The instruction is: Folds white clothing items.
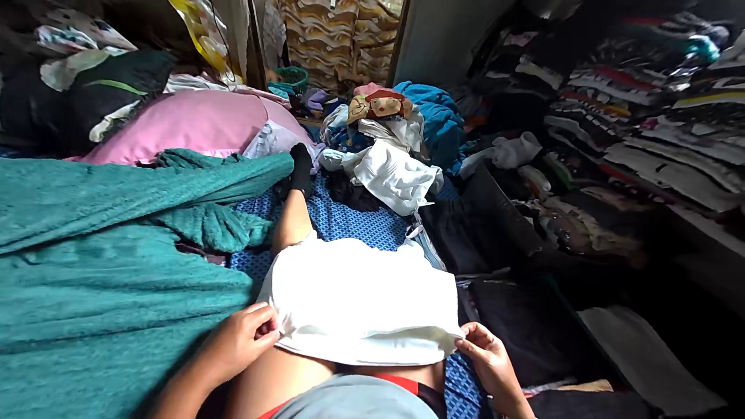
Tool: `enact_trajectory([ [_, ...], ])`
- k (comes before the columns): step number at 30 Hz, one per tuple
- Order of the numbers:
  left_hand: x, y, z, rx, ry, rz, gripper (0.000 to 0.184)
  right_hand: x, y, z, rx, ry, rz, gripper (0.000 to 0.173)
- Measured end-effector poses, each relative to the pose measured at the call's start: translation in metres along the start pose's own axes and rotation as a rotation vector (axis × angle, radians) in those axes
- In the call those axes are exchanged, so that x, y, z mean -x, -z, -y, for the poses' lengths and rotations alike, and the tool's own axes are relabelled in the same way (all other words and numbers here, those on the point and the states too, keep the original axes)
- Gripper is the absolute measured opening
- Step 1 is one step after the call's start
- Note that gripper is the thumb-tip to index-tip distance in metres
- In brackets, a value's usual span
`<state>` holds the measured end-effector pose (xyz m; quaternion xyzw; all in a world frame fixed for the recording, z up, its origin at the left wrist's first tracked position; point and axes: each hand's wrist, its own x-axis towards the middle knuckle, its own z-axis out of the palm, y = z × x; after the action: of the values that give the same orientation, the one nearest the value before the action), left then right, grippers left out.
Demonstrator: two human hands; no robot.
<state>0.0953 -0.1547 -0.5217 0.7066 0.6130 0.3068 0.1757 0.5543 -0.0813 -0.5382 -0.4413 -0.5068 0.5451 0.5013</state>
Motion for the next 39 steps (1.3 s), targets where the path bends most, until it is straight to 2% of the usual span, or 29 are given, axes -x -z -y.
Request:
enact_trajectory([
  [2,-0.002,0.001,-0.002,-0.074,-0.032,-0.058,0.018,0.001,-0.004,0.008,0.074,0.014,-0.041,0.02],
  [5,-0.005,0.007,-0.005,-0.151,-0.049,-0.247,0.022,0.001,-0.01,0.02,0.215,0.085,-0.135,0.017],
  [9,-0.01,0.015,-0.011,-0.256,0.014,-0.52,0.021,-0.002,-0.015,0.028,0.499,0.232,-0.336,0.01],
  [11,-0.01,0.009,-0.011,-0.284,0.041,-0.572,0.02,-0.003,-0.016,0.027,0.641,0.292,-0.381,0.012],
  [16,-0.006,-0.014,-0.007,-0.27,0.085,-0.462,0.016,-0.004,-0.017,0.012,0.756,0.385,-0.324,0.015],
  [18,-0.004,-0.017,-0.008,-0.244,0.118,-0.388,0.018,-0.002,-0.017,0.007,0.794,0.424,-0.284,0.015],
  [21,-0.005,-0.017,-0.008,-0.222,0.124,-0.362,0.019,0.0,-0.017,0.004,0.875,0.464,-0.249,0.015],
  [25,-0.007,-0.021,-0.005,-0.259,0.08,-0.454,0.016,0.0,-0.02,0.004,0.951,0.495,-0.269,0.016],
  [30,-0.014,-0.012,-0.01,-0.3,0.169,-0.601,0.013,-0.002,-0.015,0.005,0.887,0.462,-0.362,0.017],
  [32,-0.017,-0.01,-0.018,-0.273,0.215,-0.52,0.009,-0.002,-0.016,0.006,0.884,0.457,-0.346,0.016],
  [35,-0.02,-0.017,-0.018,-0.232,0.171,-0.336,0.018,-0.003,-0.018,0.004,0.921,0.489,-0.311,0.012],
  [39,-0.017,-0.021,-0.014,-0.211,0.075,-0.32,0.024,-0.004,-0.018,0.001,0.92,0.528,-0.279,0.009],
])
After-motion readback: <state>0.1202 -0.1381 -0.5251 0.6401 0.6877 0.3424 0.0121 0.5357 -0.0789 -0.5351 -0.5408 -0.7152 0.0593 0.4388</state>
